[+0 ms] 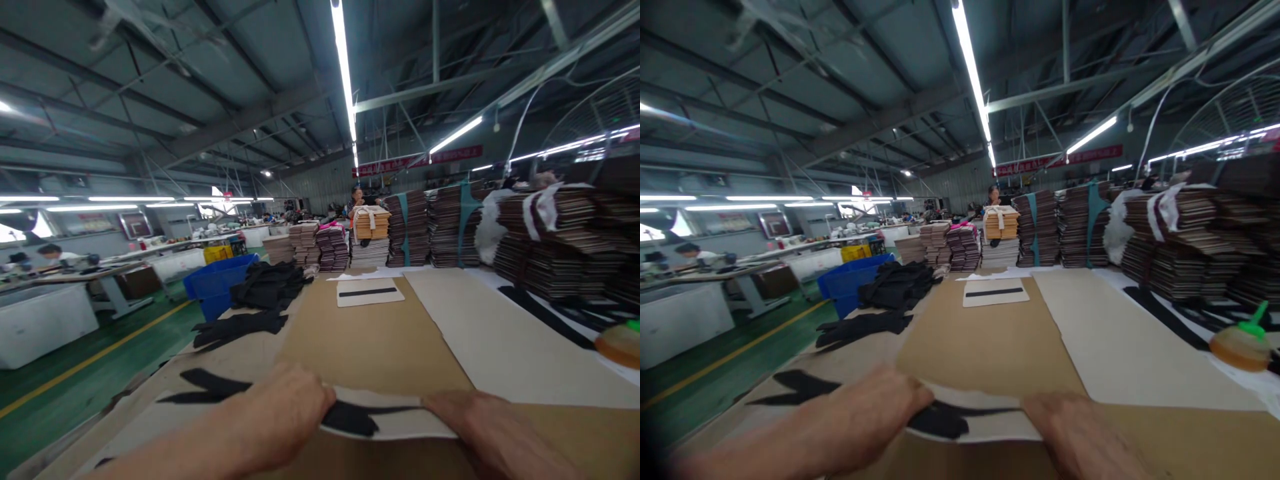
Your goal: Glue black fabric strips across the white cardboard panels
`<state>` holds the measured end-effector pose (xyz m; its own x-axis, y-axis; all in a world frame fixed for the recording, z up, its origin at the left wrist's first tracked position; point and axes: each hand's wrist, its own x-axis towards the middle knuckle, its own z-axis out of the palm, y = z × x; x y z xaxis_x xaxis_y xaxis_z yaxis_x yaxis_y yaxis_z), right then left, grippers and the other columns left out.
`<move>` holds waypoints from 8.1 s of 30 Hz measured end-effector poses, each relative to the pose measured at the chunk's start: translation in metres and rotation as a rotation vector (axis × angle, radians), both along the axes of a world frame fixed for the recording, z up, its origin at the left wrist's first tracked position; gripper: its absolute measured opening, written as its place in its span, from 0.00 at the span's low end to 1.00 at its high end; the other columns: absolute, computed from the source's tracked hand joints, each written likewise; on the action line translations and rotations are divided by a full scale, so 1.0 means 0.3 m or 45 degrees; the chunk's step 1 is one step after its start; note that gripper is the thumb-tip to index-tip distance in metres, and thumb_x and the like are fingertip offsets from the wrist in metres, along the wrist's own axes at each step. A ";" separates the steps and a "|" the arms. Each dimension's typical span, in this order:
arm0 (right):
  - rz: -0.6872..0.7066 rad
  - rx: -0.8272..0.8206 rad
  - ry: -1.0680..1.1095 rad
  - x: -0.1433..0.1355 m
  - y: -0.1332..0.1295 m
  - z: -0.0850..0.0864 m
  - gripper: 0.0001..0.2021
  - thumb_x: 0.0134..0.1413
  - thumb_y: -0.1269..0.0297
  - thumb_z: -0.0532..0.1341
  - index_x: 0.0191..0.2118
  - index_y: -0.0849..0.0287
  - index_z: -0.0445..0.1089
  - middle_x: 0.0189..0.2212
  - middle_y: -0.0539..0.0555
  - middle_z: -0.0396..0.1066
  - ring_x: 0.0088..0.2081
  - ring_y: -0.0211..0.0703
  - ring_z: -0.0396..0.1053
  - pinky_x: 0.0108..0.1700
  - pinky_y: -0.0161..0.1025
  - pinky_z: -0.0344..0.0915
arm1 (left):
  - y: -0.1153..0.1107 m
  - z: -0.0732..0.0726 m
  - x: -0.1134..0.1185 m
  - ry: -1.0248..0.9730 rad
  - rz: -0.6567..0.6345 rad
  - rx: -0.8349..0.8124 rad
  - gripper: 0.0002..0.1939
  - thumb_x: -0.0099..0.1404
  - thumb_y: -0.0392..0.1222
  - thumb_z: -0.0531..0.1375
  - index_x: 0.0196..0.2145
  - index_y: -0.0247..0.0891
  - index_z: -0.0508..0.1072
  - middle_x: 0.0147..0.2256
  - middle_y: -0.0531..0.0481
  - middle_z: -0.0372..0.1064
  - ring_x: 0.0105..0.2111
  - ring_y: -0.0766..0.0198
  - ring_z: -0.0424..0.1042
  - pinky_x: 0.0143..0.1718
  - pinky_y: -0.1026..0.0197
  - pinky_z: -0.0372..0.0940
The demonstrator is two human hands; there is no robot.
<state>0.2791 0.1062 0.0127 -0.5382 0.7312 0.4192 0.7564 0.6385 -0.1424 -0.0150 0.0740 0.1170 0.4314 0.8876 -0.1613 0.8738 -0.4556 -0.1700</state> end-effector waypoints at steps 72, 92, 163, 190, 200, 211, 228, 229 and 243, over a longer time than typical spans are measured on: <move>-0.901 -0.192 -0.045 0.606 -0.119 -0.431 0.25 0.65 0.54 0.42 0.55 0.57 0.69 0.59 0.62 0.65 0.62 0.57 0.58 0.61 0.62 0.55 | 0.092 -0.409 0.404 -0.384 -0.109 -0.369 0.39 0.53 0.25 0.54 0.64 0.29 0.57 0.67 0.35 0.49 0.61 0.43 0.61 0.61 0.45 0.59; -0.101 -0.265 0.772 -0.096 -0.448 -0.227 0.14 0.65 0.54 0.53 0.32 0.52 0.69 0.29 0.49 0.72 0.30 0.41 0.72 0.33 0.33 0.70 | -0.430 -0.389 -0.050 -1.593 0.698 -0.871 0.26 0.63 0.61 0.52 0.37 0.34 0.74 0.29 0.47 0.76 0.15 0.71 0.57 0.16 0.67 0.52; -0.480 -1.119 0.934 0.009 -0.091 -0.157 0.15 0.40 0.50 0.62 0.30 0.56 0.68 0.22 0.45 0.62 0.24 0.36 0.58 0.25 0.34 0.55 | -0.188 -0.399 -0.132 -1.280 0.912 -0.591 0.18 0.56 0.53 0.60 0.38 0.36 0.74 0.28 0.53 0.70 0.32 0.58 0.69 0.34 0.61 0.61; -0.609 -1.040 0.845 0.023 -0.070 -0.240 0.17 0.45 0.48 0.58 0.36 0.56 0.69 0.26 0.49 0.69 0.30 0.42 0.65 0.34 0.39 0.60 | -0.150 -0.496 -0.138 -1.175 1.031 -0.372 0.29 0.57 0.64 0.60 0.47 0.42 0.77 0.42 0.49 0.79 0.44 0.47 0.76 0.46 0.54 0.70; -0.627 -0.978 0.816 0.020 -0.071 -0.240 0.17 0.46 0.49 0.58 0.36 0.56 0.70 0.27 0.49 0.71 0.31 0.43 0.66 0.35 0.39 0.61 | -0.148 -0.504 -0.145 -1.176 1.045 -0.425 0.31 0.56 0.67 0.59 0.49 0.45 0.76 0.46 0.49 0.78 0.48 0.47 0.74 0.51 0.51 0.68; -0.621 -0.854 0.755 0.017 -0.074 -0.252 0.13 0.48 0.52 0.58 0.34 0.55 0.71 0.24 0.48 0.69 0.28 0.41 0.65 0.31 0.37 0.61 | -0.139 -0.494 -0.138 -1.125 1.050 -0.404 0.30 0.56 0.67 0.59 0.49 0.46 0.76 0.46 0.50 0.78 0.48 0.45 0.74 0.53 0.48 0.67; -0.597 -0.739 0.661 0.008 -0.081 -0.251 0.11 0.50 0.55 0.58 0.33 0.55 0.71 0.22 0.47 0.67 0.25 0.39 0.65 0.30 0.37 0.61 | -0.140 -0.492 -0.136 -1.138 1.037 -0.440 0.29 0.57 0.66 0.59 0.48 0.45 0.76 0.43 0.50 0.79 0.47 0.46 0.75 0.53 0.50 0.66; -0.600 -0.735 0.646 0.008 -0.082 -0.250 0.10 0.50 0.55 0.58 0.33 0.54 0.71 0.22 0.47 0.67 0.25 0.40 0.65 0.30 0.37 0.61 | -0.138 -0.491 -0.134 -1.149 1.035 -0.440 0.29 0.57 0.66 0.59 0.48 0.45 0.76 0.44 0.50 0.79 0.47 0.46 0.74 0.53 0.50 0.66; -0.309 -0.339 0.371 0.073 -0.093 -0.370 0.13 0.60 0.50 0.55 0.38 0.48 0.73 0.39 0.51 0.72 0.36 0.44 0.73 0.38 0.40 0.68 | -0.206 -0.422 -0.099 -1.301 0.906 -0.423 0.16 0.60 0.54 0.60 0.39 0.41 0.77 0.37 0.52 0.78 0.40 0.56 0.74 0.42 0.60 0.67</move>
